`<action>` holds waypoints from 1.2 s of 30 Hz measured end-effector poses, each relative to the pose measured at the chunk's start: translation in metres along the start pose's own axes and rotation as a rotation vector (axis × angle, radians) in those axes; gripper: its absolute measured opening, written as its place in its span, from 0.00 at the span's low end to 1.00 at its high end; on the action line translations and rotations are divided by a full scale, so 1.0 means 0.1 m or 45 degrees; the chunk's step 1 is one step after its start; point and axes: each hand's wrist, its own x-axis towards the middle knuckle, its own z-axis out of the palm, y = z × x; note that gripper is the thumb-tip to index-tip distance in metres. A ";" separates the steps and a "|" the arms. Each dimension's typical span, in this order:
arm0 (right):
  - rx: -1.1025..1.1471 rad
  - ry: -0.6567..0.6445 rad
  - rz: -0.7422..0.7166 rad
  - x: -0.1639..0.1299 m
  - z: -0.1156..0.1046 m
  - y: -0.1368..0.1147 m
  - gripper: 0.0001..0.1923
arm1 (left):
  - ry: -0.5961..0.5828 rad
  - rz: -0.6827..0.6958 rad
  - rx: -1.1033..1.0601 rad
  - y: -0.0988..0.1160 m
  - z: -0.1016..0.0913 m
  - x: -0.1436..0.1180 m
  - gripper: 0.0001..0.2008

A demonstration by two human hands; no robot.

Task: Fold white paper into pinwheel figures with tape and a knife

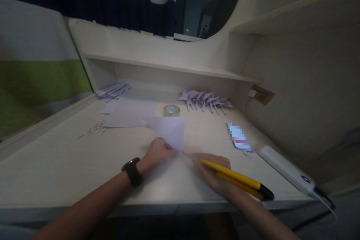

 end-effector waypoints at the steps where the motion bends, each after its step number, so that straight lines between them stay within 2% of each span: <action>1: 0.046 -0.001 0.065 0.00 -0.02 0.01 0.07 | -0.032 0.004 -0.032 0.00 -0.02 0.00 0.17; 3: 0.181 0.039 0.223 0.01 -0.06 0.05 0.07 | -0.158 0.036 -0.125 -0.01 -0.07 0.00 0.17; 6: 0.546 0.190 0.428 0.03 -0.15 0.15 0.08 | -0.437 0.129 -0.237 0.00 -0.18 -0.04 0.14; 8: 0.815 0.266 0.513 0.05 -0.22 0.21 0.09 | -0.595 0.195 -0.217 0.01 -0.25 -0.07 0.13; 10: 0.994 0.268 0.574 0.06 -0.29 0.26 0.09 | -0.731 0.251 -0.146 0.01 -0.32 -0.08 0.14; 15: 1.140 0.019 0.675 0.07 -0.31 0.28 0.10 | -1.090 0.236 -0.017 0.07 -0.47 -0.09 0.15; 20: 1.238 -0.335 0.733 0.03 -0.09 0.20 0.13 | -1.226 0.097 0.098 0.11 -0.62 -0.10 0.14; 24: 1.202 -0.548 0.720 0.02 0.00 0.13 0.12 | -1.229 -0.013 0.089 0.10 -0.64 -0.09 0.20; 26: 1.156 -0.591 0.713 0.02 0.01 0.14 0.13 | -1.117 0.011 0.096 0.10 -0.60 -0.07 0.24; 30: 1.084 -0.564 0.731 0.02 0.02 0.18 0.14 | -0.849 0.101 0.151 0.15 -0.47 0.01 0.26; 36: 1.095 -0.533 0.732 0.01 0.04 0.17 0.14 | -0.529 0.228 0.168 0.15 -0.25 0.16 0.16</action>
